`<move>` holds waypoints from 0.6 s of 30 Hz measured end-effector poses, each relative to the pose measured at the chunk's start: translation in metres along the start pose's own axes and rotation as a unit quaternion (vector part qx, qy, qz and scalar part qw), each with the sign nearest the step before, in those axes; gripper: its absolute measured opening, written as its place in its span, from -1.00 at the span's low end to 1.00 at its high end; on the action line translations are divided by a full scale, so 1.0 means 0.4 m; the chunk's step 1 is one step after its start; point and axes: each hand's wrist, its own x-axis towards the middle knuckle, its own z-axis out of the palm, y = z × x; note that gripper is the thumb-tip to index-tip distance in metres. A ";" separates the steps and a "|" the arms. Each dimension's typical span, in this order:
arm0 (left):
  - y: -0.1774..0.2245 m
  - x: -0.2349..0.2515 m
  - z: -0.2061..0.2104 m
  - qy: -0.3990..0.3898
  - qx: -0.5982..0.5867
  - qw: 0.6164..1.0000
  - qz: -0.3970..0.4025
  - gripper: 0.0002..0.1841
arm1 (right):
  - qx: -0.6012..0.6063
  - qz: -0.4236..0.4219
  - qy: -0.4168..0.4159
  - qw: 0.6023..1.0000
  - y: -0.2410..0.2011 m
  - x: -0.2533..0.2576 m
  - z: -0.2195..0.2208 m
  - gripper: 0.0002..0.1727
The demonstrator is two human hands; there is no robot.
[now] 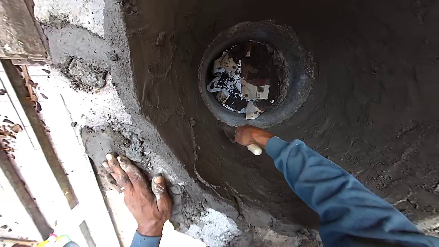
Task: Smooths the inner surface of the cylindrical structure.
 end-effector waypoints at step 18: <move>-0.008 -0.002 0.003 0.001 -0.008 1.000 -0.004 0.08 | 0.327 -0.054 -0.047 0.942 -0.136 0.039 -0.067 -0.70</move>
